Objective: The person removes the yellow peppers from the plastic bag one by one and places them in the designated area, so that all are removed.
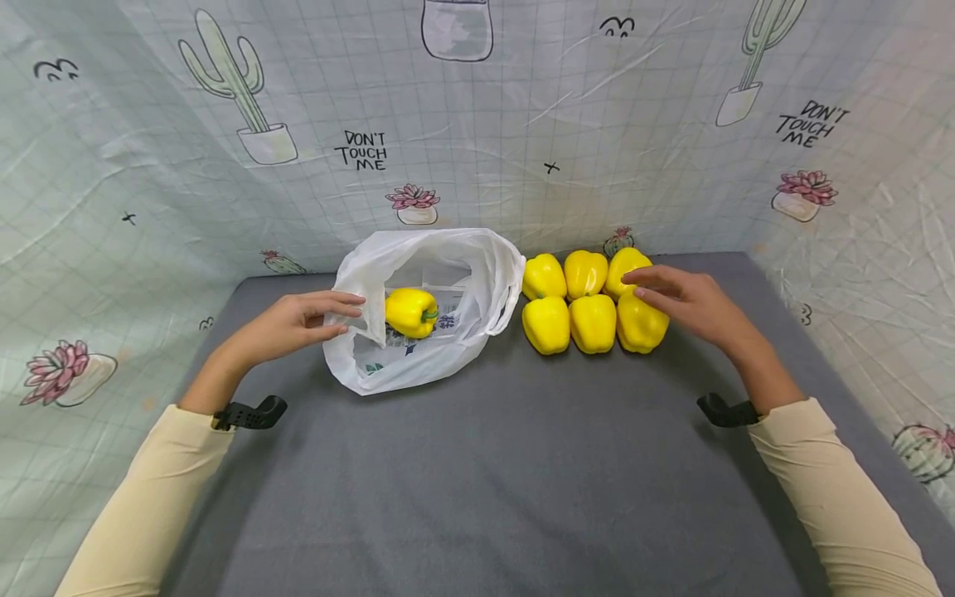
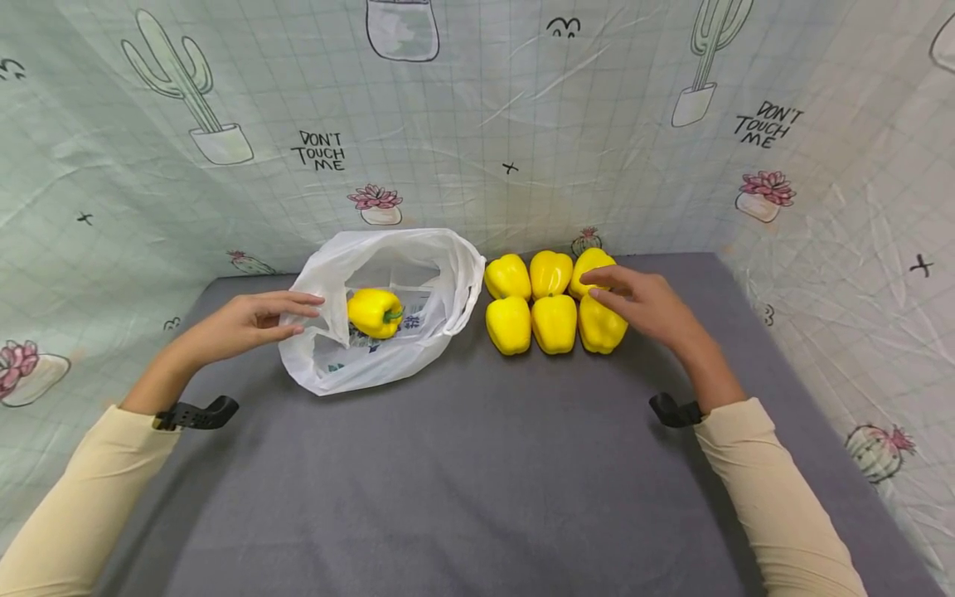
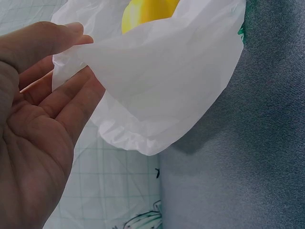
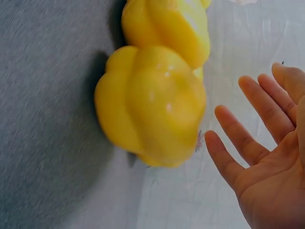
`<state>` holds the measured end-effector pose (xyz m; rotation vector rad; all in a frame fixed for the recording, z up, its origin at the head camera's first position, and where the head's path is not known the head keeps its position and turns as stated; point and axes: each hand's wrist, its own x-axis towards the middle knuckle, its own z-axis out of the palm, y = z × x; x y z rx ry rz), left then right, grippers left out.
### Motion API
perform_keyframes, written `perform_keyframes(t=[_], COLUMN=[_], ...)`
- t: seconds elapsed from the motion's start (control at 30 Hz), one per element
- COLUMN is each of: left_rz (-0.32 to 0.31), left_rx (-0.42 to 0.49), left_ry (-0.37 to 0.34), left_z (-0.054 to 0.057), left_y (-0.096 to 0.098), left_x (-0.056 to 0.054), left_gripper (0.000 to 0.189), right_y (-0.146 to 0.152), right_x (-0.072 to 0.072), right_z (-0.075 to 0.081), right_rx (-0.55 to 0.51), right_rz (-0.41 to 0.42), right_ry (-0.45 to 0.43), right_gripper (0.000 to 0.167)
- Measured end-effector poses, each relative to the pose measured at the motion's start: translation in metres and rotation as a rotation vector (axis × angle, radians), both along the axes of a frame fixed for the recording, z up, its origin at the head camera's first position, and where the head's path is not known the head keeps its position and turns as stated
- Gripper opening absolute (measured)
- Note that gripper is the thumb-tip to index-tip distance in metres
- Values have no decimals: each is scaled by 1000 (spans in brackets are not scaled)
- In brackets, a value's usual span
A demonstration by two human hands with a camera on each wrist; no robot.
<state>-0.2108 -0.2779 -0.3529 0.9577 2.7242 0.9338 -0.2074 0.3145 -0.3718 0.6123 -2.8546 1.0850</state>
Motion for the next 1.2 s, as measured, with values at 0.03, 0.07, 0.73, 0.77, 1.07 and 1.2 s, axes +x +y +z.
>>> perform_keyframes(t=[0.03,0.07,0.73,0.77,1.07,1.2], left_rz=[-2,-1,-1,0,5,4], left_rx=[0,0,-3,-1,-7,-3], left_ry=[3,4,-4,-5,-5,-13], left_z=[0,0,1,1,4,4], left_y=[0,0,2,2,2,3], left_x=[0,0,2,2,2,2], left_gripper=[33,33,32,32,33,32], right_y=[-2,-5,-40,-42,-59,-66], right_x=[0,0,-12,-12,-15,-13], right_z=[1,2,3,3,3,5], right_rx=[5,9,47,43,-2,-34], right_rz=[6,12,123,123,143,156], right_ry=[4,9,109,102,35,25], right_gripper=[39,39,30,30,29,29])
